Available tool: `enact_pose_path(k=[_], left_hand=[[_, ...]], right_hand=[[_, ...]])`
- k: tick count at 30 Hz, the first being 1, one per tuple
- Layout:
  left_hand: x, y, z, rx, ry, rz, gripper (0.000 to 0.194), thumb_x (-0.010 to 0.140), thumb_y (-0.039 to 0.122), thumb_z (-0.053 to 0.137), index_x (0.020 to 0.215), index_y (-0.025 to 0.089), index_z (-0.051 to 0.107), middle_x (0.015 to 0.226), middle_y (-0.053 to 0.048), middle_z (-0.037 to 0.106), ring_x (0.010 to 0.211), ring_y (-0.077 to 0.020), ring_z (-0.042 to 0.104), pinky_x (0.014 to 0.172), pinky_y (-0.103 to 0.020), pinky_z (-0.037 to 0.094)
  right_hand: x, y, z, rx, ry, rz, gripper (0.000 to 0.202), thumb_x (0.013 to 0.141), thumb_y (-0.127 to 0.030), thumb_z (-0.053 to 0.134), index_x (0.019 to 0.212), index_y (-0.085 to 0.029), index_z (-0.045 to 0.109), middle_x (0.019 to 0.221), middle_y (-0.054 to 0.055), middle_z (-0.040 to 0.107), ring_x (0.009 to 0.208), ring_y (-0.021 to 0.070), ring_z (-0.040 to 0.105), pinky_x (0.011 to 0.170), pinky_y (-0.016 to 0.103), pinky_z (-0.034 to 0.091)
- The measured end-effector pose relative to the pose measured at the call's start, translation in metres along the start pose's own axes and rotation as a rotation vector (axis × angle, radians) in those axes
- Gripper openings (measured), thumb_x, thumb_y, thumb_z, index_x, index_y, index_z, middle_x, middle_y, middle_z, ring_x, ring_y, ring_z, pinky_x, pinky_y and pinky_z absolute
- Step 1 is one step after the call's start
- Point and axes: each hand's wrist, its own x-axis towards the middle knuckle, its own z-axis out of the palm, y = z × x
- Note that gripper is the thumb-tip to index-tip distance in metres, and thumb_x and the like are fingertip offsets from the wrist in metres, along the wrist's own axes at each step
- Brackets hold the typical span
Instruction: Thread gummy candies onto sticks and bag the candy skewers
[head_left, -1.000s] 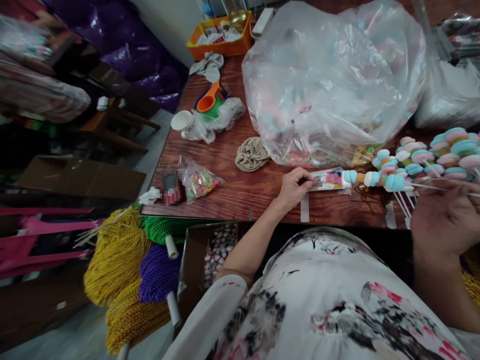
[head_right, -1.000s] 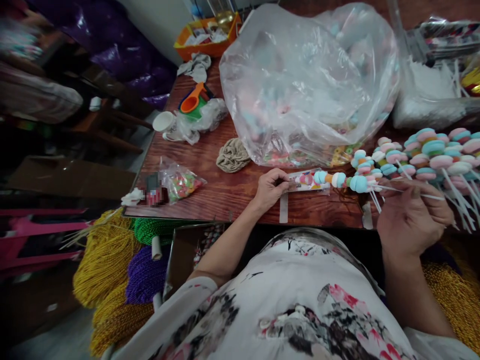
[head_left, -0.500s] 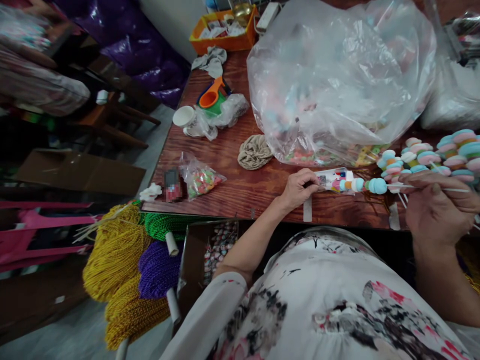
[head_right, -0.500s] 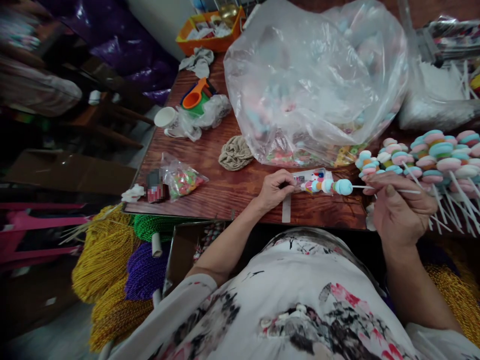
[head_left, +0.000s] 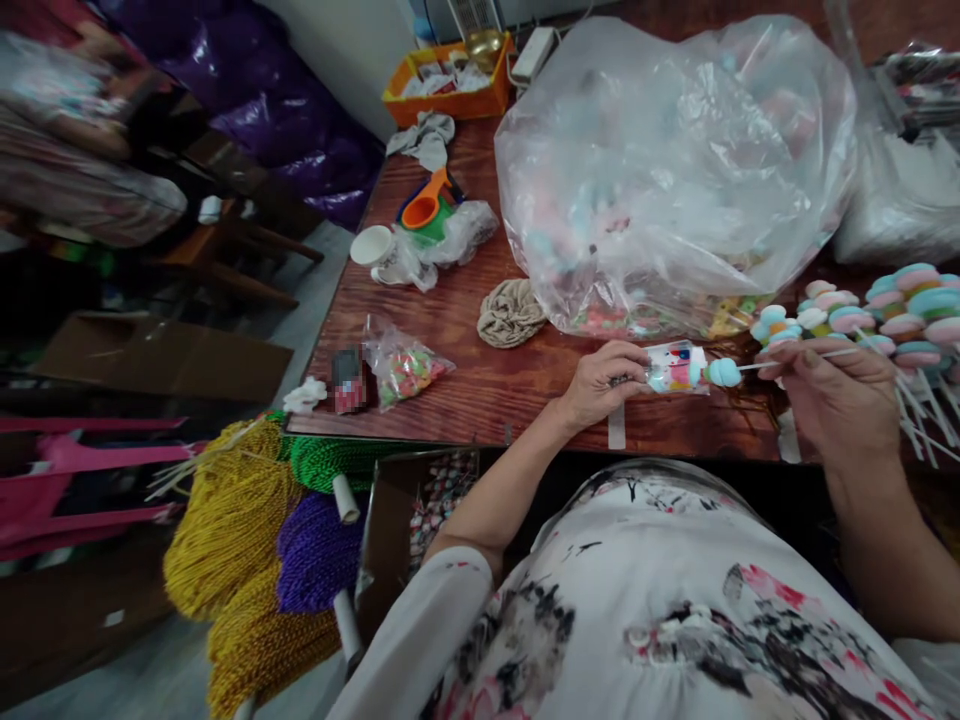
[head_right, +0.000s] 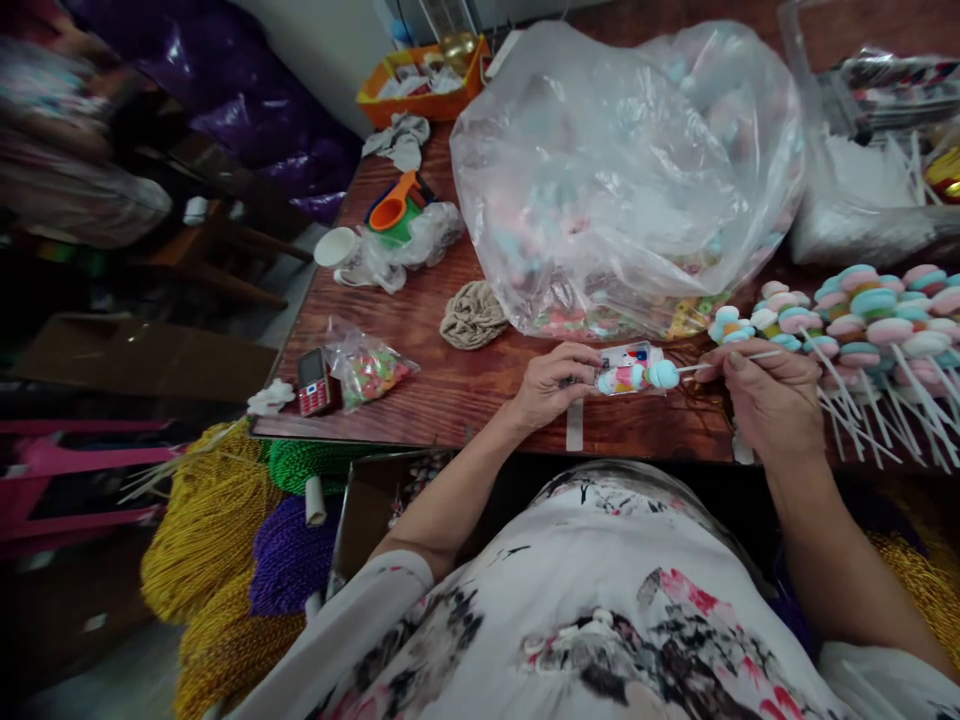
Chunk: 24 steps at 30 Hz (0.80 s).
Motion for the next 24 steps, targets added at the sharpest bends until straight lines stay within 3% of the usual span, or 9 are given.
enact_pose_path(k=[3,5,9,11,14,17,24], left_hand=[[0.000,0.004,0.001,-0.039,-0.028,-0.085,0.022,0.086,0.035,0.067,0.078,0.015,0.066,0.097,-0.012,0.072,0.096,-0.0190,0.067,0.088,-0.034,0.051],[0.000,0.008,0.002,-0.039,-0.018,-0.167,0.026,0.084,0.039,0.069,0.090,0.014,0.067,0.096,-0.010,0.072,0.087,-0.0161,0.067,0.081,-0.028,0.051],[0.007,0.018,0.006,0.078,-0.129,-0.229,0.072,0.069,0.052,0.079,0.128,0.016,0.057,0.103,-0.007,0.070,0.084,-0.0156,0.064,0.077,-0.025,0.048],[0.013,0.025,0.008,0.179,-0.219,-0.238,0.063,0.069,0.054,0.079,0.117,0.016,0.064,0.100,-0.007,0.070,0.089,-0.0180,0.064,0.080,-0.026,0.046],[0.022,0.034,0.011,0.289,-0.263,-0.319,0.040,0.077,0.052,0.072,0.094,0.016,0.069,0.084,-0.002,0.069,0.078,-0.0148,0.061,0.071,-0.022,0.041],[0.026,0.041,0.013,0.369,-0.271,-0.364,0.040,0.077,0.054,0.071,0.084,0.015,0.068,0.073,0.001,0.064,0.068,-0.0123,0.056,0.062,-0.021,0.035],[0.030,0.051,0.022,0.371,-0.283,-0.357,0.026,0.074,0.036,0.074,0.089,0.015,0.069,0.077,0.000,0.064,0.070,-0.0129,0.055,0.063,-0.022,0.035]], right_hand=[[-0.001,-0.003,0.007,0.007,-0.030,-0.026,0.009,0.071,-0.027,0.079,0.076,-0.019,0.078,0.067,0.003,0.071,0.060,0.0158,0.064,0.063,0.031,0.051],[-0.003,-0.004,0.011,-0.008,-0.015,-0.076,0.007,0.072,-0.024,0.078,0.077,-0.020,0.078,0.069,0.003,0.071,0.060,0.0154,0.065,0.065,0.031,0.051],[-0.009,-0.003,0.016,0.008,-0.015,-0.164,0.005,0.073,-0.024,0.076,0.077,-0.022,0.078,0.072,0.004,0.072,0.066,0.0184,0.066,0.068,0.035,0.053],[-0.012,-0.003,0.019,0.007,-0.046,-0.184,0.005,0.073,-0.026,0.076,0.077,-0.023,0.078,0.071,0.004,0.071,0.069,0.0194,0.066,0.070,0.037,0.054],[-0.016,-0.003,0.019,-0.044,-0.101,-0.181,0.005,0.076,-0.027,0.076,0.080,-0.025,0.078,0.077,0.003,0.073,0.074,0.0196,0.067,0.071,0.037,0.056],[-0.020,-0.002,0.017,-0.158,-0.118,-0.133,0.007,0.080,-0.025,0.074,0.086,-0.027,0.077,0.078,0.000,0.073,0.068,0.0169,0.067,0.066,0.034,0.057],[-0.025,0.006,0.026,-0.087,-0.221,-0.086,0.007,0.084,-0.030,0.070,0.086,-0.028,0.076,0.078,0.000,0.072,0.073,0.0183,0.068,0.070,0.036,0.056]])
